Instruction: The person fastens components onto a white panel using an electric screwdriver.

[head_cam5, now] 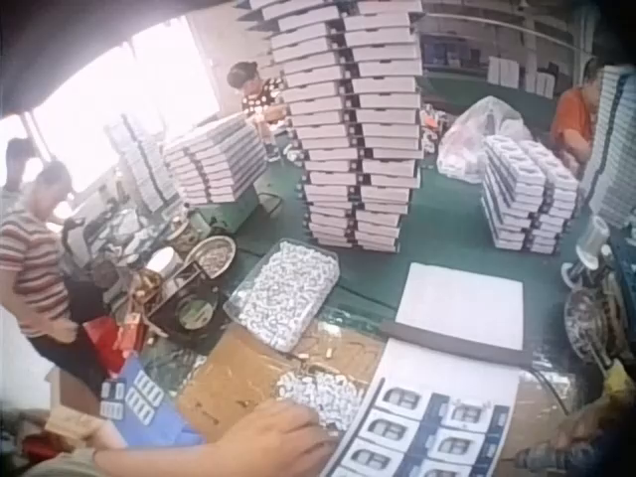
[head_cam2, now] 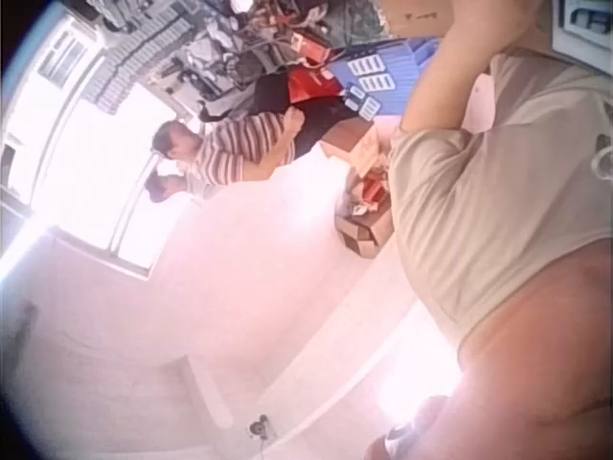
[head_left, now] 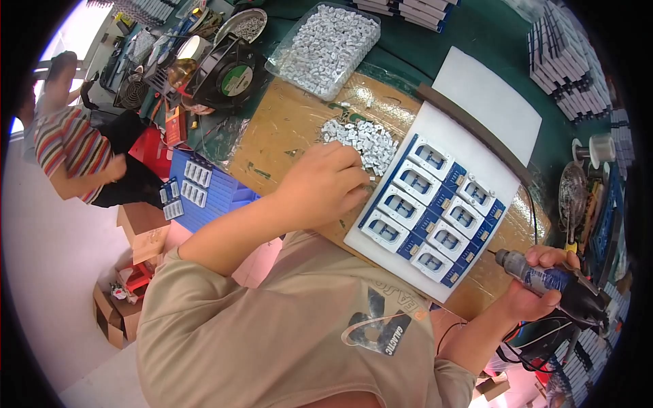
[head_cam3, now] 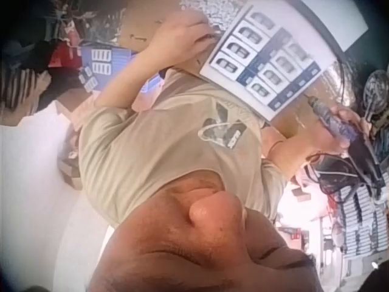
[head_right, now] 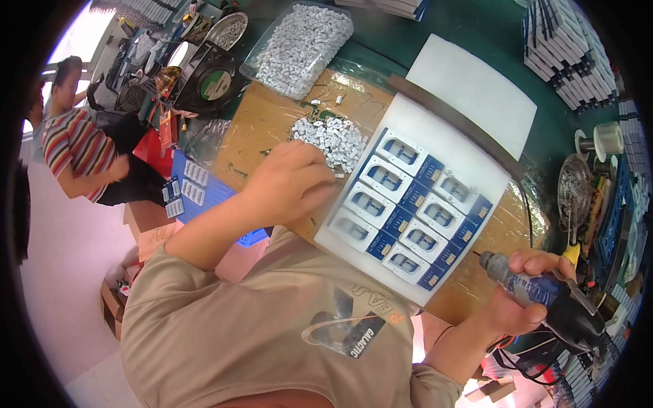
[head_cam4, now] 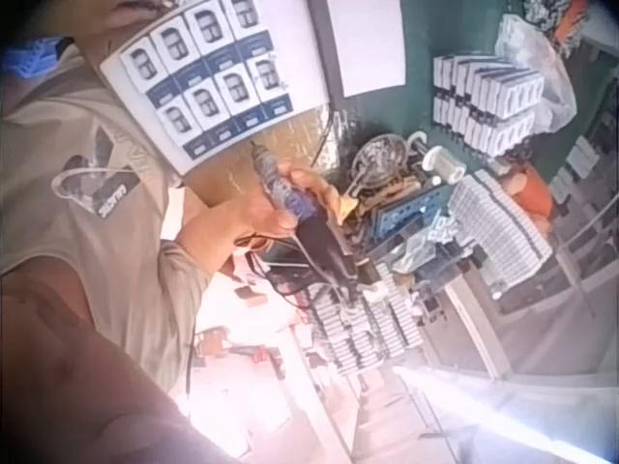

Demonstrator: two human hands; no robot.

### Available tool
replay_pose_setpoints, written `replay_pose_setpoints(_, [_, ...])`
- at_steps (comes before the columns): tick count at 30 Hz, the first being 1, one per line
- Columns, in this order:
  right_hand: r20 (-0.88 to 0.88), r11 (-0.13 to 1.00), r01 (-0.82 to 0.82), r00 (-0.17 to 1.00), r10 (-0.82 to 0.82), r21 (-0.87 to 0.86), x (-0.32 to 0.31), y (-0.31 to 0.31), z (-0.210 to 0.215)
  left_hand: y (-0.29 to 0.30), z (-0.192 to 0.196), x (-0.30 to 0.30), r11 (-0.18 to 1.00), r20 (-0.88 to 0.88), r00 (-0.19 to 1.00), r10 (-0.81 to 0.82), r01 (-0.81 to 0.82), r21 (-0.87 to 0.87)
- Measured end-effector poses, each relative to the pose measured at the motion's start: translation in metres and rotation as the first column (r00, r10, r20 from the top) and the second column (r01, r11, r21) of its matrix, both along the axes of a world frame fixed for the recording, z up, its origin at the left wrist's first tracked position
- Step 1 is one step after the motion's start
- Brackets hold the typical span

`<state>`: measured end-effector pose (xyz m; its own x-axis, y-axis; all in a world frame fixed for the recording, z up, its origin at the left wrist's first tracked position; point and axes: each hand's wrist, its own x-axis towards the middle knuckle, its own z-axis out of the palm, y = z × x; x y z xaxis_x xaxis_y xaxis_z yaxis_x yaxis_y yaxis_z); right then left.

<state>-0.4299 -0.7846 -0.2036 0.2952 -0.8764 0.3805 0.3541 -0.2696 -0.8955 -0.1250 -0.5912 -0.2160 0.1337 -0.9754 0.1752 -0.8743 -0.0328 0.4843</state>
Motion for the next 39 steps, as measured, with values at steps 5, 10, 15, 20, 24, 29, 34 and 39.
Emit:
replay_pose_setpoints(5, [-0.006,1.0,-0.006,1.0,0.006,-0.009,0.003,0.0,-0.002,0.004,0.001,0.0,0.999,-0.011,1.0,0.019,-0.019,0.043])
replay_pose_setpoints(10, [-0.004,1.0,-0.016,1.0,0.016,-0.014,0.001,-0.001,0.0,-0.001,-0.002,-0.005,0.999,-0.015,0.999,0.045,-0.045,-0.02])
replay_pose_setpoints(15, [0.023,0.999,-0.038,0.999,0.039,-0.014,0.0,-0.002,-0.002,-0.007,-0.006,-0.005,1.0,0.003,1.0,0.03,-0.03,0.009])
replay_pose_setpoints(20, [0.038,0.999,-0.04,0.998,0.041,-0.009,-0.002,-0.002,-0.003,-0.007,-0.006,-0.003,0.999,0.029,0.999,0.035,-0.035,-0.005])
replay_pose_setpoints(24, [0.039,0.999,-0.035,0.999,0.035,-0.018,-0.002,-0.001,-0.004,0.0,-0.001,0.002,1.0,-0.021,1.0,0.003,-0.002,0.02])
replay_pose_setpoints(29, [0.047,1.0,-0.025,0.999,0.026,-0.009,-0.001,-0.002,-0.003,0.002,-0.006,-0.005,0.999,-0.02,0.999,-0.037,0.037,0.001])
replay_pose_setpoints(34, [0.078,0.998,-0.057,0.995,0.056,-0.001,-0.003,-0.005,-0.005,0.0,-0.008,-0.006,0.997,-0.037,0.999,-0.037,0.039,0.063])
replay_pose_setpoints(39, [0.092,0.998,-0.047,0.995,0.043,0.034,-0.005,-0.004,-0.005,-0.004,-0.005,-0.005,1.0,-0.036,0.999,-0.008,0.009,0.019])
